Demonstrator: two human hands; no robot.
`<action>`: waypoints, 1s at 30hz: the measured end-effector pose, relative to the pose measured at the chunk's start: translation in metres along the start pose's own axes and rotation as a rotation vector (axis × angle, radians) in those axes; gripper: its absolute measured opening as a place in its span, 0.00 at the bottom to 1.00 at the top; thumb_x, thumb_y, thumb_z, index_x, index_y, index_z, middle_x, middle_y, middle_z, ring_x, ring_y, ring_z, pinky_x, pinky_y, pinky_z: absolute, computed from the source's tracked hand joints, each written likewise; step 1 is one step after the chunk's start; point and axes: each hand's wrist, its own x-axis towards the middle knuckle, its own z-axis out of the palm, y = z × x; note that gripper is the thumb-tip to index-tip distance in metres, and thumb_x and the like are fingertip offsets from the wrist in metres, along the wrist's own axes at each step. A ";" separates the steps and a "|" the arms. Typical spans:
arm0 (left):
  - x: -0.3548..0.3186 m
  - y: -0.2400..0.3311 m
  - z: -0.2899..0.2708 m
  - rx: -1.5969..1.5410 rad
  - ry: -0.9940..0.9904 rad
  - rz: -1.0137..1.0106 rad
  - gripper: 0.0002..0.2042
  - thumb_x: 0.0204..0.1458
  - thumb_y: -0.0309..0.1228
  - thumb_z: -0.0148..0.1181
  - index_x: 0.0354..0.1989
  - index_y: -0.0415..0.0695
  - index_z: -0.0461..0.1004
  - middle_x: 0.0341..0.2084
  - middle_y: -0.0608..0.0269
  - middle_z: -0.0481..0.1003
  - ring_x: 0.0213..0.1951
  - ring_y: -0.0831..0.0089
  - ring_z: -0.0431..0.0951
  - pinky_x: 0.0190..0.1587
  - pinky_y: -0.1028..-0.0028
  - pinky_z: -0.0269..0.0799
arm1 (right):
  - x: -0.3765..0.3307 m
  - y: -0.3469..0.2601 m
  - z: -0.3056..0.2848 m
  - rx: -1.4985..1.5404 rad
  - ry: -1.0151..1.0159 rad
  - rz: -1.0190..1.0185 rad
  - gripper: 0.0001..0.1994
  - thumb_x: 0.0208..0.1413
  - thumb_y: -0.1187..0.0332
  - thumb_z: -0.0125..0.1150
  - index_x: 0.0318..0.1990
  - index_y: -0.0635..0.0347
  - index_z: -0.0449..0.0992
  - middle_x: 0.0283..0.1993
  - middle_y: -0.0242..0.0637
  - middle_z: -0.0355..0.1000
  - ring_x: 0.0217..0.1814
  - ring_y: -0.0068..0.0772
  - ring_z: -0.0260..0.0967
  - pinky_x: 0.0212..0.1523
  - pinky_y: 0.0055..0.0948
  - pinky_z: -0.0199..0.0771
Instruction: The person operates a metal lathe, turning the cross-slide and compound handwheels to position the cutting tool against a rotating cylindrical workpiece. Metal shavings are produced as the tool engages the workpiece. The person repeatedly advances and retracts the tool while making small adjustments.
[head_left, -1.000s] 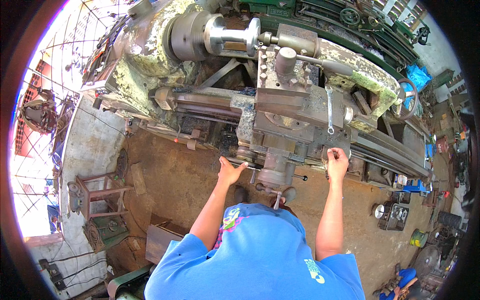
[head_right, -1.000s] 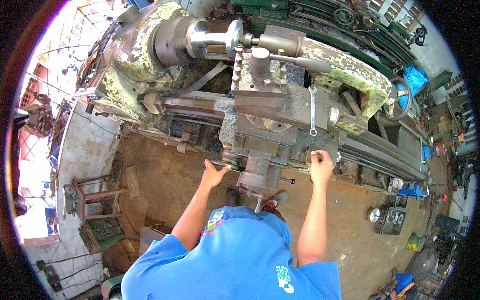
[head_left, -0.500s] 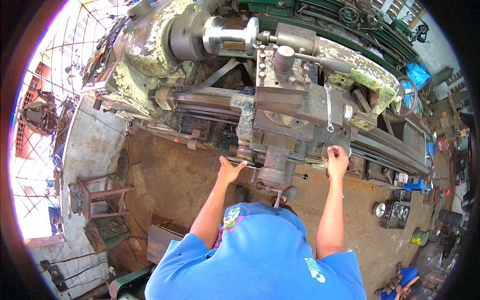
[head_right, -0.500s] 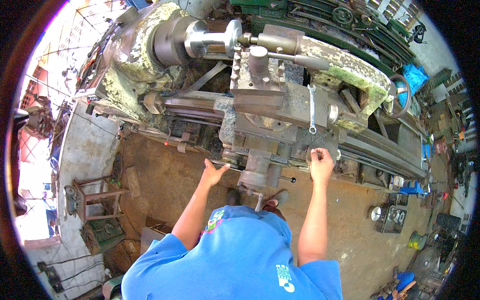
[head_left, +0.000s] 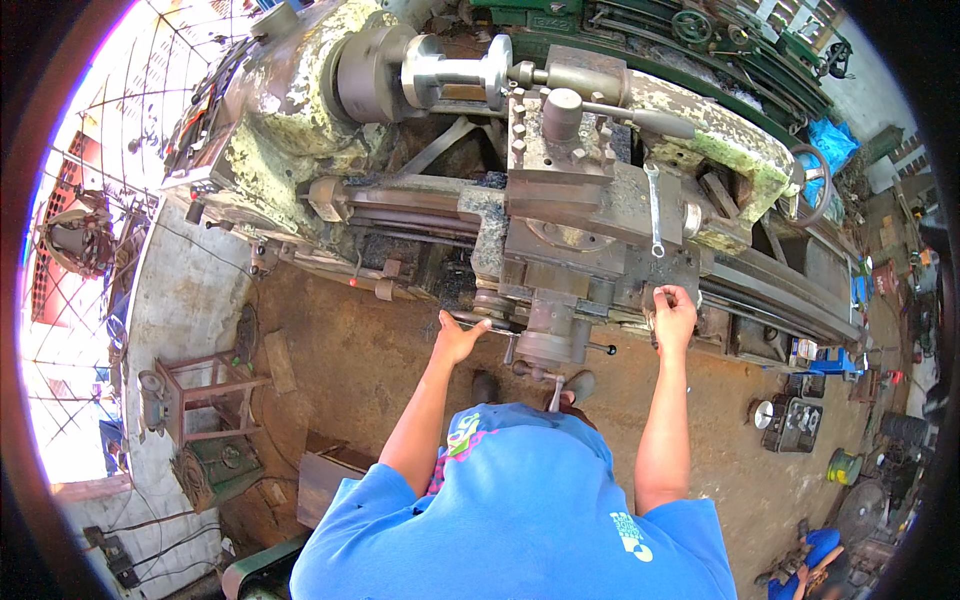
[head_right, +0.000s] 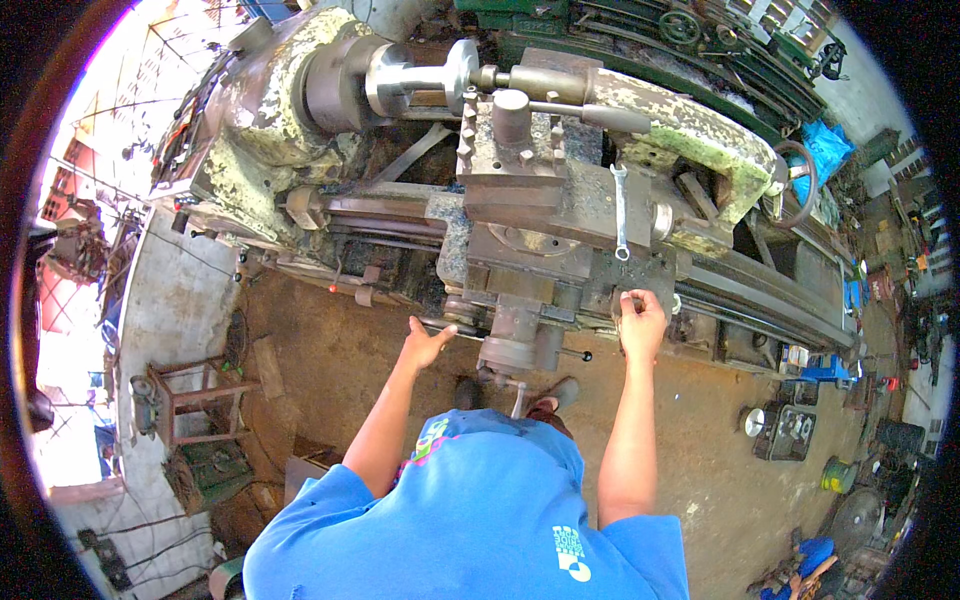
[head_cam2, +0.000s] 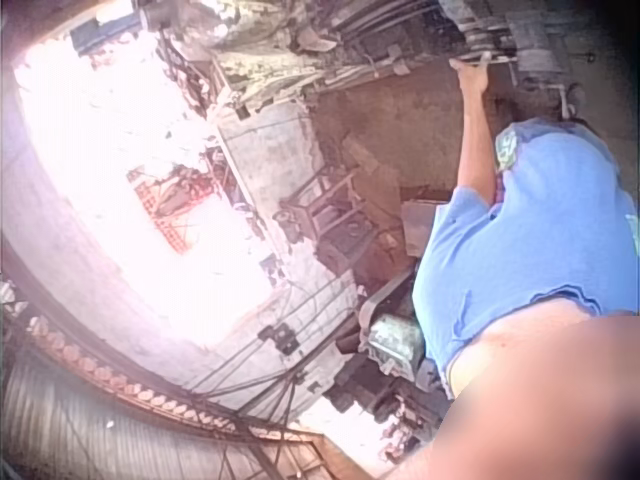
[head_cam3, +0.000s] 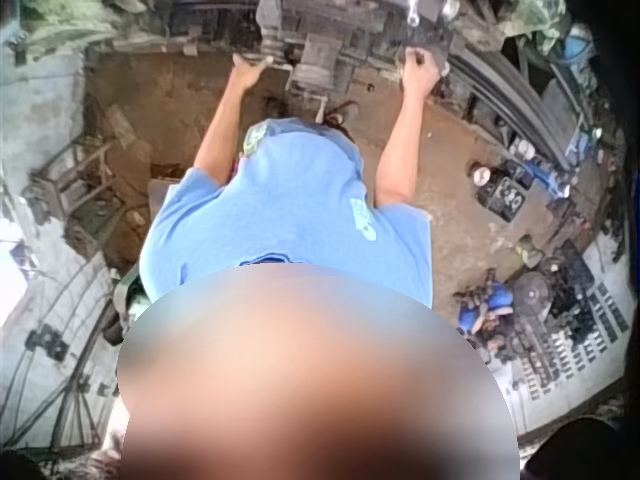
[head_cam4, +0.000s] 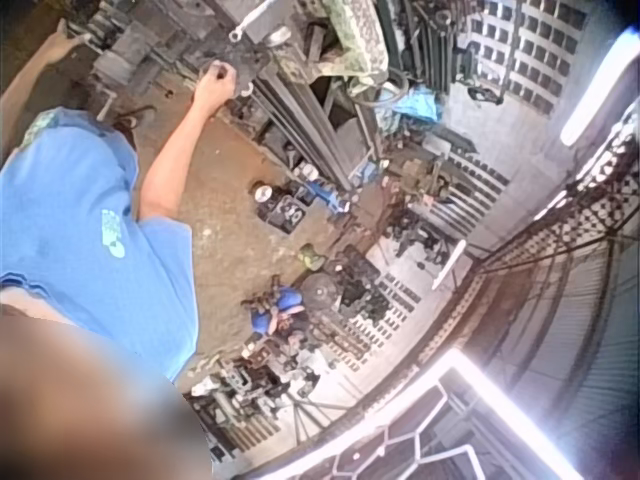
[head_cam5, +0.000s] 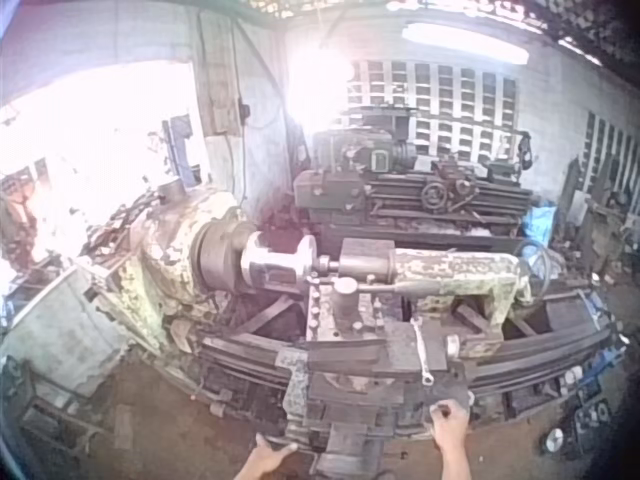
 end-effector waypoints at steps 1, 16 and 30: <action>0.000 0.001 -0.001 -0.003 -0.008 -0.008 0.67 0.41 0.67 0.64 0.69 0.23 0.30 0.65 0.26 0.55 0.65 0.46 0.63 0.66 0.64 0.61 | 0.000 0.000 0.000 0.048 -0.019 0.042 0.08 0.55 0.66 0.66 0.36 0.61 0.78 0.19 0.27 0.66 0.21 0.19 0.58 0.24 0.26 0.59; -0.017 0.016 0.023 0.068 0.181 0.020 0.60 0.45 0.62 0.64 0.71 0.29 0.36 0.73 0.40 0.38 0.75 0.52 0.38 0.70 0.47 0.44 | -0.001 -0.003 0.001 0.012 0.029 0.043 0.07 0.55 0.68 0.66 0.35 0.62 0.78 0.20 0.25 0.66 0.22 0.17 0.58 0.25 0.24 0.59; -0.018 0.035 0.022 0.120 0.143 -0.070 0.64 0.42 0.64 0.66 0.71 0.29 0.34 0.73 0.38 0.37 0.75 0.52 0.37 0.70 0.45 0.43 | 0.001 0.003 0.001 0.012 0.031 -0.012 0.07 0.54 0.68 0.67 0.35 0.63 0.78 0.21 0.27 0.67 0.22 0.18 0.59 0.25 0.25 0.61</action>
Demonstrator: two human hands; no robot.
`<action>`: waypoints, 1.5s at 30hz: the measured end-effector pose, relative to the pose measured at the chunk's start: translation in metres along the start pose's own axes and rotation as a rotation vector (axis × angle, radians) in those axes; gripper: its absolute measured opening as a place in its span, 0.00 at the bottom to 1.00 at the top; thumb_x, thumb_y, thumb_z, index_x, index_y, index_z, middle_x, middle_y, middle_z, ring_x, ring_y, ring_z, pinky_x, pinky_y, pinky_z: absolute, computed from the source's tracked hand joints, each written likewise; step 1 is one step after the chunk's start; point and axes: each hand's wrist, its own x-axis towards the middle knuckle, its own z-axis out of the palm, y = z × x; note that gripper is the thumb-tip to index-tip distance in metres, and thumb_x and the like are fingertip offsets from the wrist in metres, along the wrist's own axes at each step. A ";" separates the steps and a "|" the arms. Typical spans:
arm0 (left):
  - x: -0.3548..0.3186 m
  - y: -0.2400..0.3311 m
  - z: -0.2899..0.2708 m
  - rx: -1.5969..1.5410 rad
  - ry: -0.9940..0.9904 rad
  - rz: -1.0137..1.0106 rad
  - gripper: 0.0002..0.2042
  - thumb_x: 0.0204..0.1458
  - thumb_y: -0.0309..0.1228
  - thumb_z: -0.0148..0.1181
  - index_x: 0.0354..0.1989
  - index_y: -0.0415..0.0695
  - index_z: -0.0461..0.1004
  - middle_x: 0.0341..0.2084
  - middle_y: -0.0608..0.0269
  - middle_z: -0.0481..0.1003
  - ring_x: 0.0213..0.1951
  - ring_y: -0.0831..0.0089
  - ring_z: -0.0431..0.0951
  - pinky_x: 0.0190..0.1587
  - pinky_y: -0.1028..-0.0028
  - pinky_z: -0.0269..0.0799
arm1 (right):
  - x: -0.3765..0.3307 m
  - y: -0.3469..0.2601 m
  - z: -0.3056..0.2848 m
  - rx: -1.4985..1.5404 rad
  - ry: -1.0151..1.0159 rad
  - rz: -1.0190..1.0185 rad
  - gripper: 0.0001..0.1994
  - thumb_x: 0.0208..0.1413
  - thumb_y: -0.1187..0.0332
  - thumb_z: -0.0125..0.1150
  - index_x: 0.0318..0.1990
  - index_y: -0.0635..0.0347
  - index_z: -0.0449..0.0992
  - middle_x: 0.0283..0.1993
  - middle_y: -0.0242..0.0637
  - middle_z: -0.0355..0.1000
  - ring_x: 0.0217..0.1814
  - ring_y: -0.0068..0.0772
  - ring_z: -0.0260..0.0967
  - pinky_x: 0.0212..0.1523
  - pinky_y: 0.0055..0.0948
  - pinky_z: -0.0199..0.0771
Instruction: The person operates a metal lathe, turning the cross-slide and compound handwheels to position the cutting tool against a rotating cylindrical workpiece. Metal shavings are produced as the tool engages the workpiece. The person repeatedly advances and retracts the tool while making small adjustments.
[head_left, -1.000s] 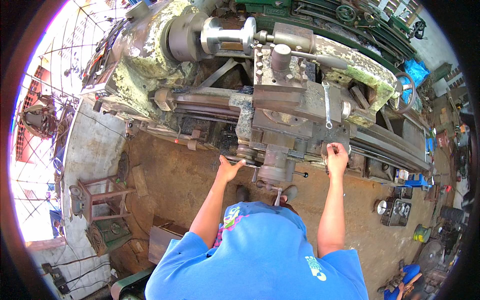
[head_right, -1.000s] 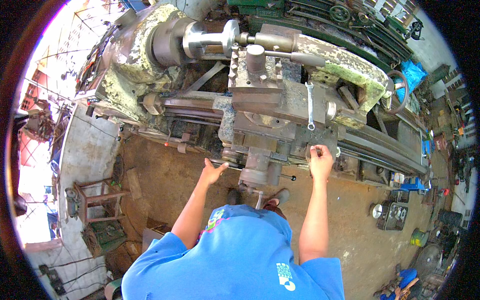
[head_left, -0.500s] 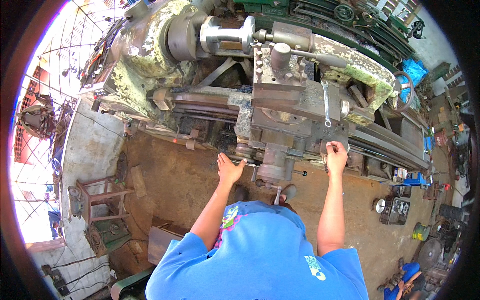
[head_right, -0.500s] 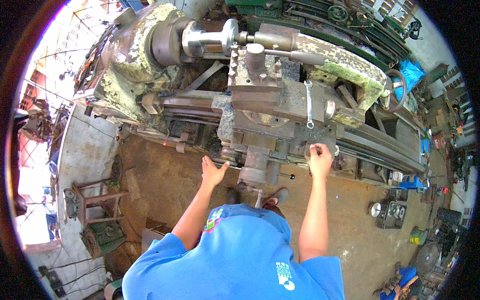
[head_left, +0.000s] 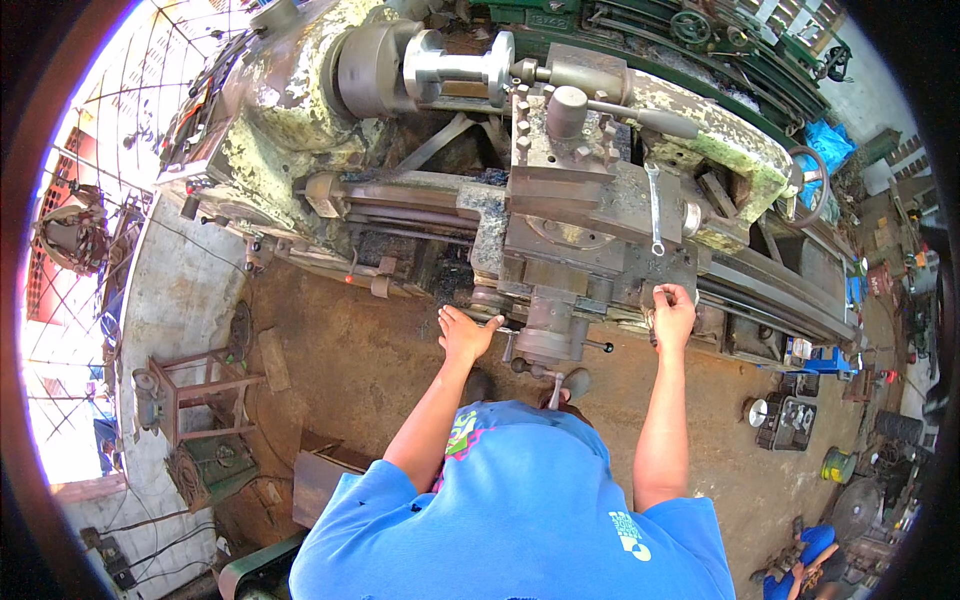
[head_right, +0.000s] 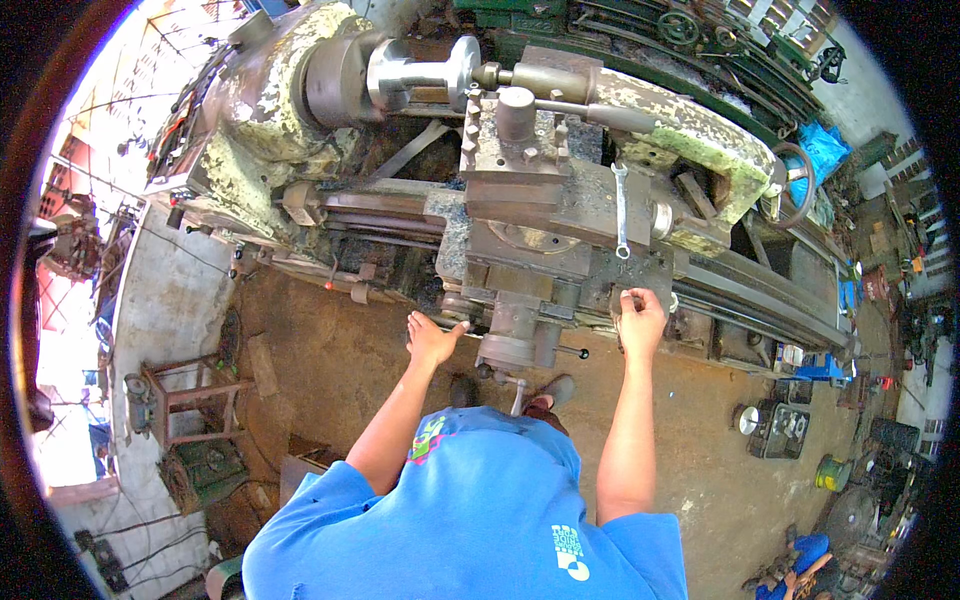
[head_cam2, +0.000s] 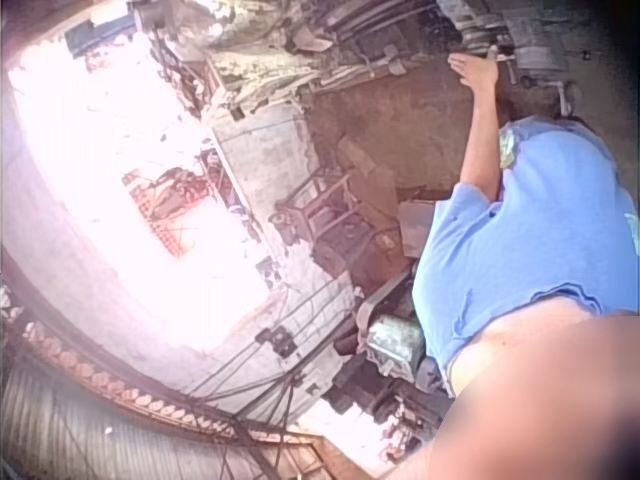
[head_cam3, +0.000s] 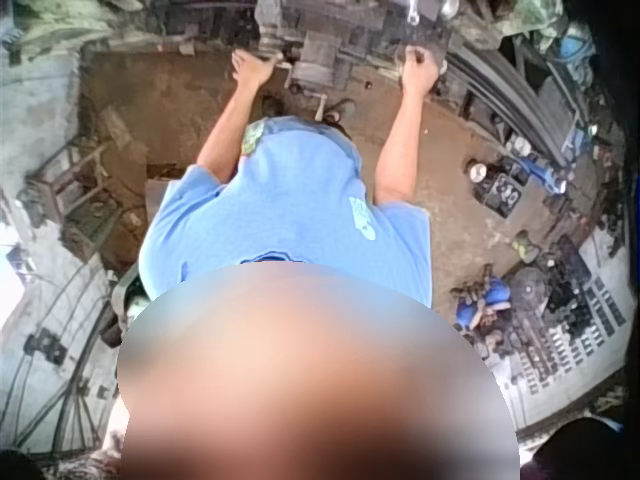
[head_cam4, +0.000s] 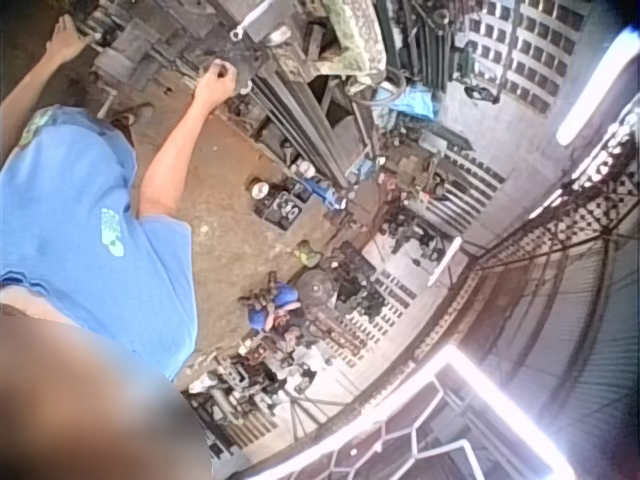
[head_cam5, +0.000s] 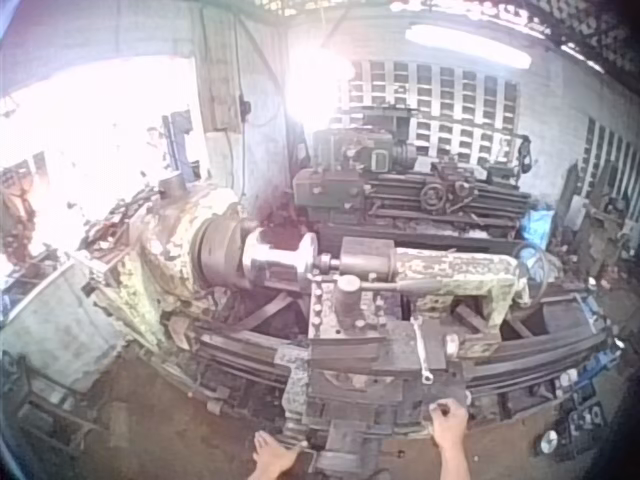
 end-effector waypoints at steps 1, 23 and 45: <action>0.001 0.000 0.000 0.002 -0.002 -0.002 0.64 0.42 0.64 0.66 0.71 0.29 0.34 0.73 0.38 0.37 0.75 0.52 0.37 0.70 0.45 0.43 | 0.000 -0.001 0.000 0.041 -0.012 0.054 0.07 0.54 0.68 0.67 0.35 0.63 0.78 0.21 0.27 0.66 0.22 0.18 0.58 0.24 0.25 0.60; 0.003 -0.003 -0.007 0.042 -0.033 -0.007 0.64 0.42 0.68 0.63 0.71 0.30 0.35 0.74 0.43 0.38 0.75 0.55 0.40 0.70 0.45 0.44 | 0.000 -0.005 -0.002 -0.020 -0.021 -0.010 0.08 0.55 0.67 0.66 0.35 0.62 0.78 0.20 0.27 0.67 0.22 0.17 0.60 0.25 0.25 0.61; 0.012 -0.011 -0.009 0.059 -0.048 0.004 0.64 0.42 0.68 0.62 0.71 0.29 0.35 0.73 0.43 0.40 0.74 0.54 0.46 0.69 0.44 0.46 | -0.001 -0.008 -0.002 -0.024 -0.011 0.000 0.07 0.55 0.67 0.66 0.35 0.62 0.78 0.20 0.26 0.66 0.21 0.18 0.59 0.24 0.25 0.60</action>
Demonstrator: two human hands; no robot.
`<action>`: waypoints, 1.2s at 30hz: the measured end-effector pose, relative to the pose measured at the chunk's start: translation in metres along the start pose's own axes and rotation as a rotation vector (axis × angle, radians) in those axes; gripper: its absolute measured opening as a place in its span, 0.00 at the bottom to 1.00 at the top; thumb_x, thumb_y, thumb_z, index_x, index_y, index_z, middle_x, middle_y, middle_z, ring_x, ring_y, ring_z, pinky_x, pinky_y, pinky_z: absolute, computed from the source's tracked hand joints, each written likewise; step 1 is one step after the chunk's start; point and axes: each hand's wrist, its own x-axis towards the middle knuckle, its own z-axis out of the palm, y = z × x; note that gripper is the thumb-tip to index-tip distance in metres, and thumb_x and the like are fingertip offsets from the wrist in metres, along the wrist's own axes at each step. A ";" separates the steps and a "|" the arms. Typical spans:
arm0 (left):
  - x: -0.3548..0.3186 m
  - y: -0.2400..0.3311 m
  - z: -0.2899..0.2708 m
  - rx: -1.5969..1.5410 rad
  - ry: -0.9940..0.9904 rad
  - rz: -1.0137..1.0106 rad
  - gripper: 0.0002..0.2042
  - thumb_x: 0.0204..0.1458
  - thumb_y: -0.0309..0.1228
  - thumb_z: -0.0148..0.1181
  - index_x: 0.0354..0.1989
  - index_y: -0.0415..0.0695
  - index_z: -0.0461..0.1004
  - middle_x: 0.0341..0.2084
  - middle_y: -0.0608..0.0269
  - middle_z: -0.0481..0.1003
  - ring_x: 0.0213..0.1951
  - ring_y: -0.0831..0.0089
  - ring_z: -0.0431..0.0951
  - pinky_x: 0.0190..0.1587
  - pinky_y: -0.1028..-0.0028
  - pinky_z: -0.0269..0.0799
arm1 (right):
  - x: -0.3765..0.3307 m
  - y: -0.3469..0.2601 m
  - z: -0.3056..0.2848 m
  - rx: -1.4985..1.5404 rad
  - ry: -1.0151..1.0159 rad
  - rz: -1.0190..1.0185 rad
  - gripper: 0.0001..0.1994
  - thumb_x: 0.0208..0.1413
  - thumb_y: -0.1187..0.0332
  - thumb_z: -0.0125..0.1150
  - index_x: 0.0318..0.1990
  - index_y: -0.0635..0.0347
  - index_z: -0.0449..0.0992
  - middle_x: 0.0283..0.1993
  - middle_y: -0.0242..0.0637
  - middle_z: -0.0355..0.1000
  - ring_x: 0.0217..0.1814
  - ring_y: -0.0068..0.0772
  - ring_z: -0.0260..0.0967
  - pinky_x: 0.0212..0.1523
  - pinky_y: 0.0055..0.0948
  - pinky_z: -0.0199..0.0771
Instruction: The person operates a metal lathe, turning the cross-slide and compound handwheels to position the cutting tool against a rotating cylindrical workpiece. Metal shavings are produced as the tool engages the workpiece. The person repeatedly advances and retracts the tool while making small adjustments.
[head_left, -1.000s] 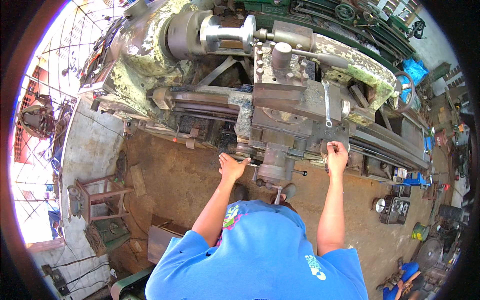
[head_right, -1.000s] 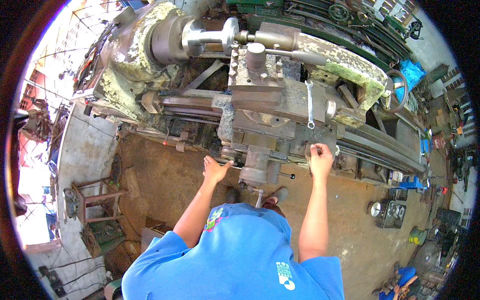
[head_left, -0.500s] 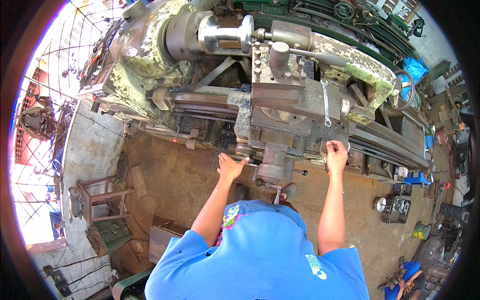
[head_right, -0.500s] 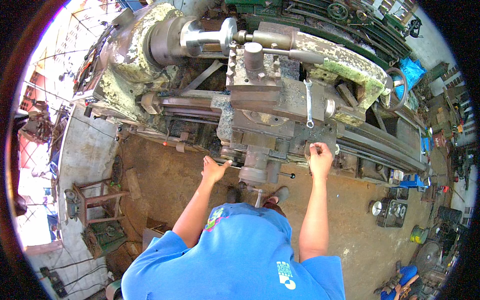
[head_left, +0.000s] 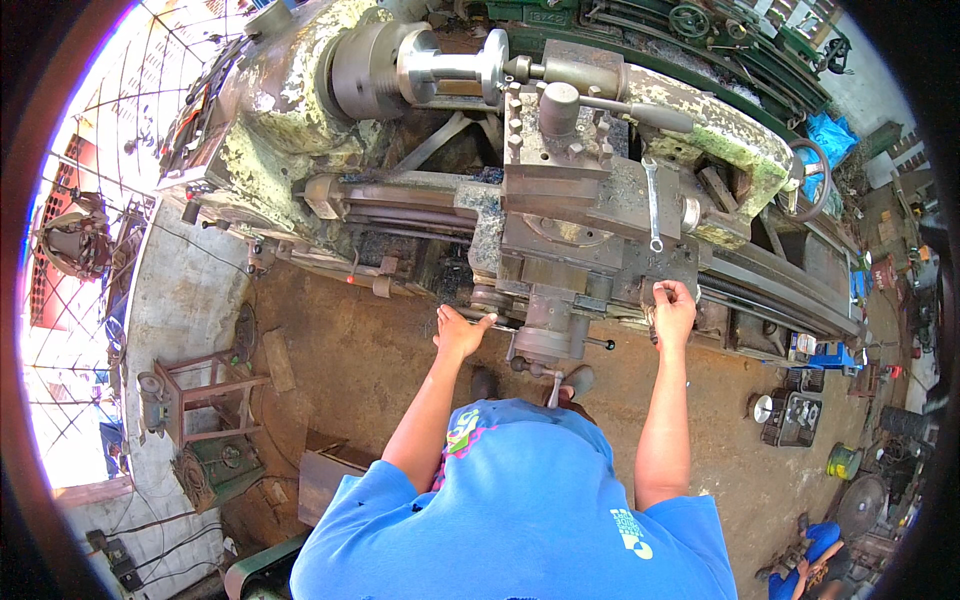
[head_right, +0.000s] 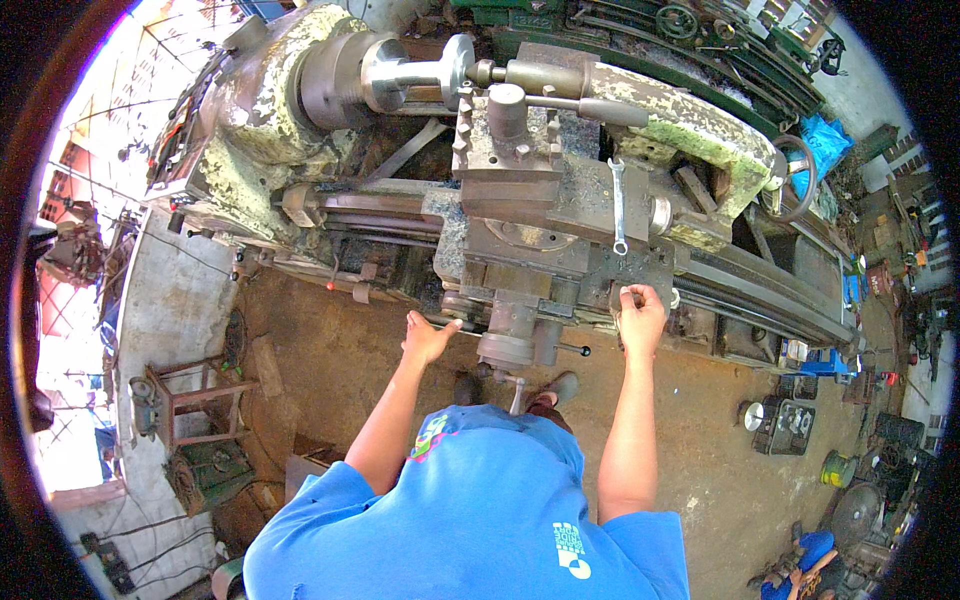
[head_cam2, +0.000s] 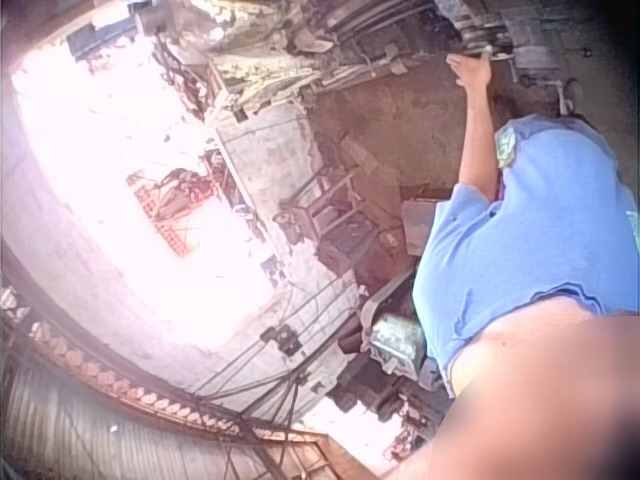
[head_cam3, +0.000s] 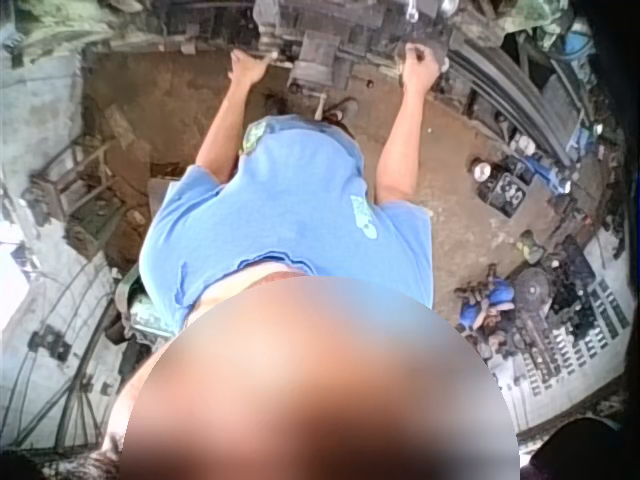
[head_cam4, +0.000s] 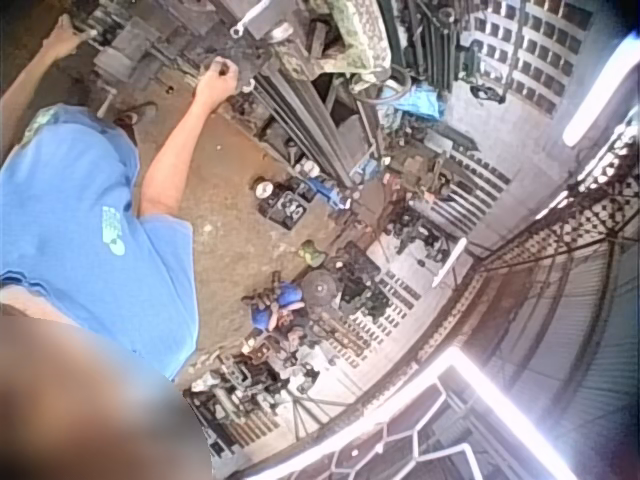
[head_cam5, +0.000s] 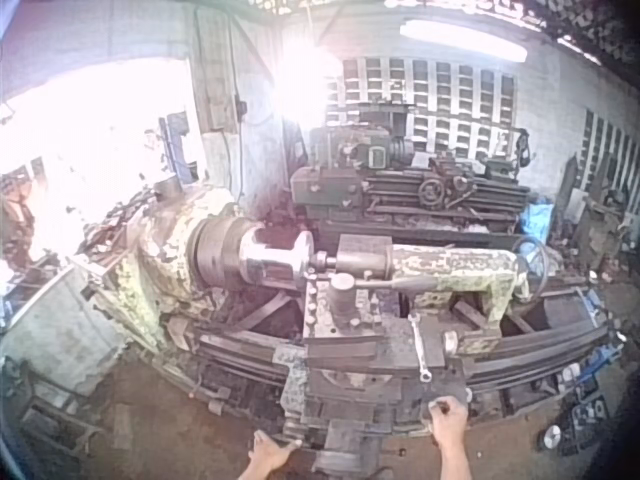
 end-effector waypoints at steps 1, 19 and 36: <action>0.001 0.000 0.000 0.000 0.000 0.003 0.64 0.42 0.69 0.61 0.71 0.29 0.35 0.73 0.43 0.41 0.73 0.53 0.48 0.69 0.44 0.47 | 0.000 -0.001 0.000 0.017 -0.005 0.050 0.07 0.55 0.67 0.66 0.35 0.62 0.78 0.20 0.26 0.66 0.21 0.18 0.59 0.24 0.25 0.60; 0.002 -0.001 -0.008 -0.013 -0.048 -0.013 0.64 0.42 0.67 0.63 0.71 0.30 0.35 0.73 0.43 0.41 0.71 0.48 0.53 0.70 0.46 0.47 | 0.000 0.001 -0.001 0.043 -0.023 0.052 0.07 0.55 0.67 0.66 0.36 0.61 0.78 0.20 0.26 0.66 0.22 0.18 0.59 0.24 0.25 0.61; 0.009 -0.008 -0.008 -0.015 -0.064 0.001 0.64 0.41 0.69 0.62 0.71 0.29 0.35 0.73 0.42 0.43 0.70 0.48 0.56 0.69 0.44 0.46 | -0.001 -0.002 0.000 0.030 0.001 -0.012 0.06 0.55 0.68 0.66 0.34 0.61 0.78 0.19 0.22 0.63 0.21 0.15 0.54 0.23 0.23 0.54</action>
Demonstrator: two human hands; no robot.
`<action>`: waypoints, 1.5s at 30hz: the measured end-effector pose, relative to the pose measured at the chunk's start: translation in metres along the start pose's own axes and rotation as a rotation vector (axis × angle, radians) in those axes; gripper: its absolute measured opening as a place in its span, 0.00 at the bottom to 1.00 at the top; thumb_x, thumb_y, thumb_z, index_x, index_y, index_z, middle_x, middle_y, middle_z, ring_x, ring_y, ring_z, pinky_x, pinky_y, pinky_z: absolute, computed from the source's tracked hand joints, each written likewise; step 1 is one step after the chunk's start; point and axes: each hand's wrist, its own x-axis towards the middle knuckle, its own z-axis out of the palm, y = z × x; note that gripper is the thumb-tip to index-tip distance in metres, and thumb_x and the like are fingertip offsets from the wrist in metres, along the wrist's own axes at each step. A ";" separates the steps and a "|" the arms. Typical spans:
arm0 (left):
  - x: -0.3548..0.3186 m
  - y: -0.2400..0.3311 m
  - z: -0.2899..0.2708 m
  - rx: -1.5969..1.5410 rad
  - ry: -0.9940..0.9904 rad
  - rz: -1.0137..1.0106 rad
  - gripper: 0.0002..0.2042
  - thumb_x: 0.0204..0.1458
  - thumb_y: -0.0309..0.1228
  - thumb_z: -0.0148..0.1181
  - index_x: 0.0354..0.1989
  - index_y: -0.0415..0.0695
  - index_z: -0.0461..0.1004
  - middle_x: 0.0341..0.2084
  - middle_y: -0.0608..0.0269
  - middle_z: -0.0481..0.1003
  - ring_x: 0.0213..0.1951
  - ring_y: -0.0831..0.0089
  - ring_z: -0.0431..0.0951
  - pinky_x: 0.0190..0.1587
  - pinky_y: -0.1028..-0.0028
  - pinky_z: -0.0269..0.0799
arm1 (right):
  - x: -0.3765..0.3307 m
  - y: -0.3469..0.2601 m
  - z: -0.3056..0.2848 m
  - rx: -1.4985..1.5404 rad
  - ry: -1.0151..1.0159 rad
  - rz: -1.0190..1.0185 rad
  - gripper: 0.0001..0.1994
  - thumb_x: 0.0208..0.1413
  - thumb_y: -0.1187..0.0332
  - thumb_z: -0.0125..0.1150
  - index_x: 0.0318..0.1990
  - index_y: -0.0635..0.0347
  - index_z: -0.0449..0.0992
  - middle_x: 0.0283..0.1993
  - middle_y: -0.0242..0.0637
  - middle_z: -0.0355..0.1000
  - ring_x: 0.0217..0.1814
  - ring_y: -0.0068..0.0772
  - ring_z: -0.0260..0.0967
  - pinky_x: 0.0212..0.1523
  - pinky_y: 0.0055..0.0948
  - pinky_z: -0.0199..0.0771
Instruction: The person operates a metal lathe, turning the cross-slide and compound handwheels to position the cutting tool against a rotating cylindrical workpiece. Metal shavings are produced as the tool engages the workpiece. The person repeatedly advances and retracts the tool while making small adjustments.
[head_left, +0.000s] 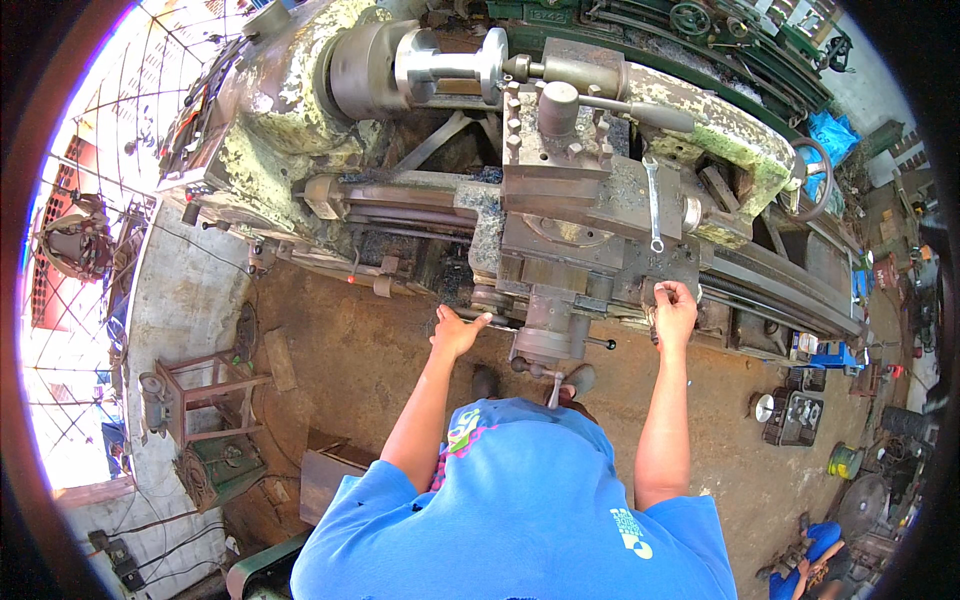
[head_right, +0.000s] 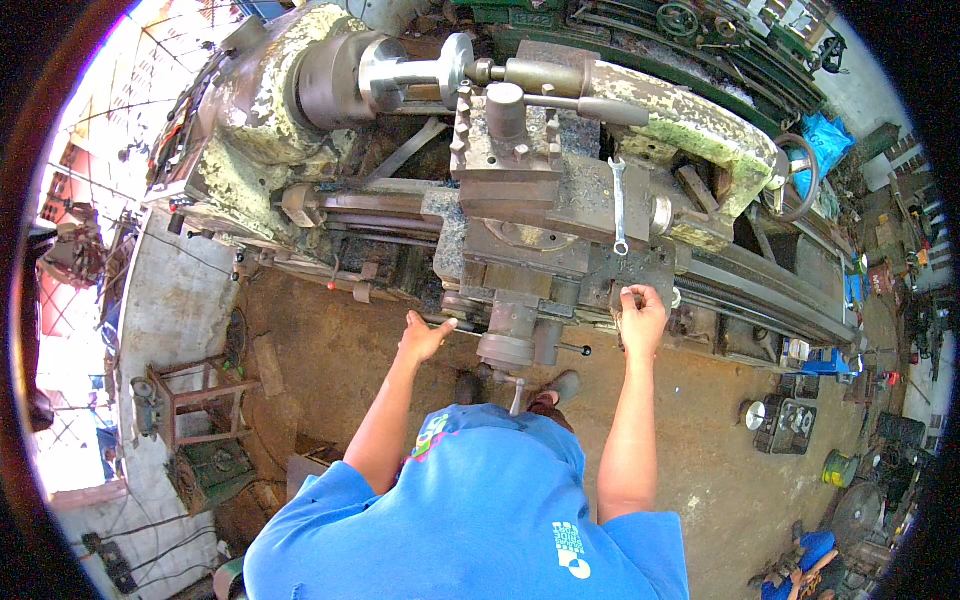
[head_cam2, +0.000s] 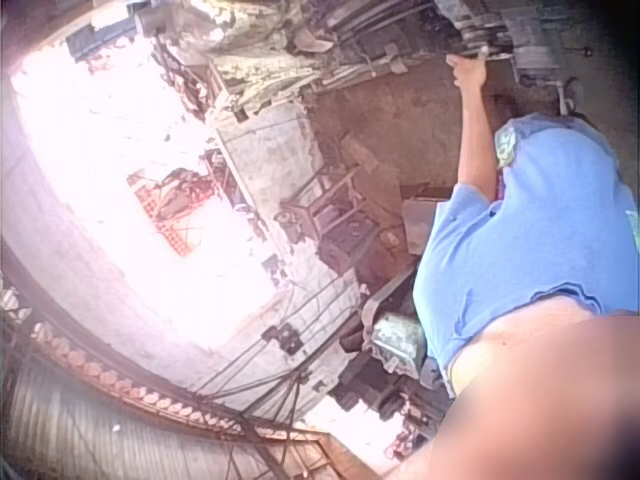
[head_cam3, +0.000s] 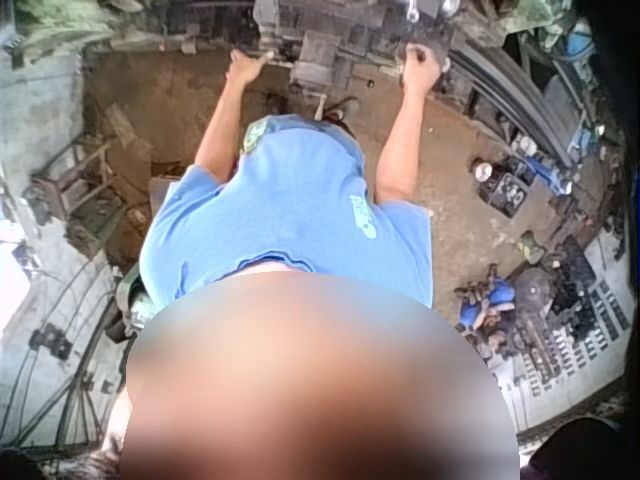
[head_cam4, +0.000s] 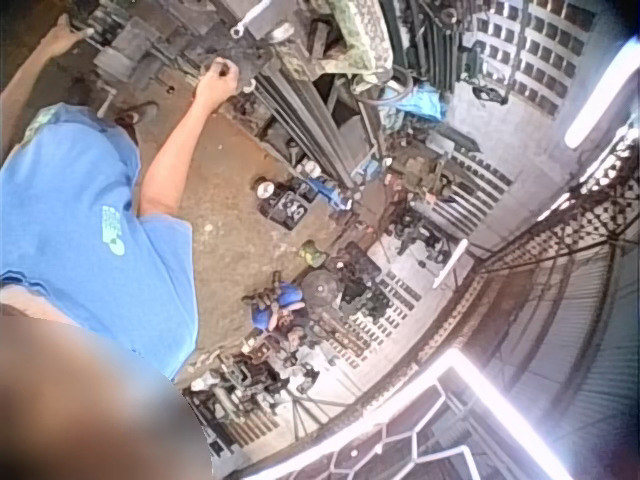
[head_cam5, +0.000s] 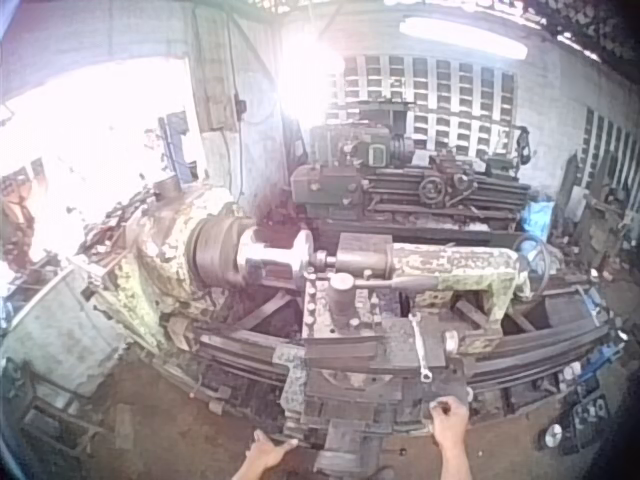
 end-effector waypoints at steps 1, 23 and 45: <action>0.001 -0.001 0.000 -0.008 -0.002 0.005 0.65 0.41 0.69 0.62 0.71 0.29 0.35 0.73 0.42 0.43 0.70 0.48 0.56 0.69 0.43 0.46 | 0.000 -0.001 0.000 0.014 -0.004 0.032 0.06 0.55 0.68 0.66 0.34 0.61 0.78 0.19 0.22 0.63 0.21 0.15 0.54 0.23 0.24 0.53; 0.013 -0.014 -0.001 -0.092 -0.058 0.028 0.65 0.42 0.69 0.60 0.71 0.28 0.33 0.72 0.39 0.45 0.70 0.48 0.56 0.70 0.49 0.49 | -0.072 0.143 -0.011 0.700 0.229 0.905 0.07 0.58 0.64 0.59 0.34 0.56 0.71 0.24 0.27 0.65 0.24 0.22 0.62 0.22 0.26 0.64; 0.010 -0.014 -0.005 -0.197 -0.053 0.029 0.65 0.42 0.64 0.66 0.69 0.23 0.34 0.69 0.30 0.48 0.70 0.49 0.54 0.70 0.67 0.53 | -0.069 0.214 0.068 1.080 0.053 1.267 0.13 0.59 0.56 0.59 0.35 0.55 0.69 0.32 0.40 0.69 0.37 0.45 0.69 0.48 0.51 0.71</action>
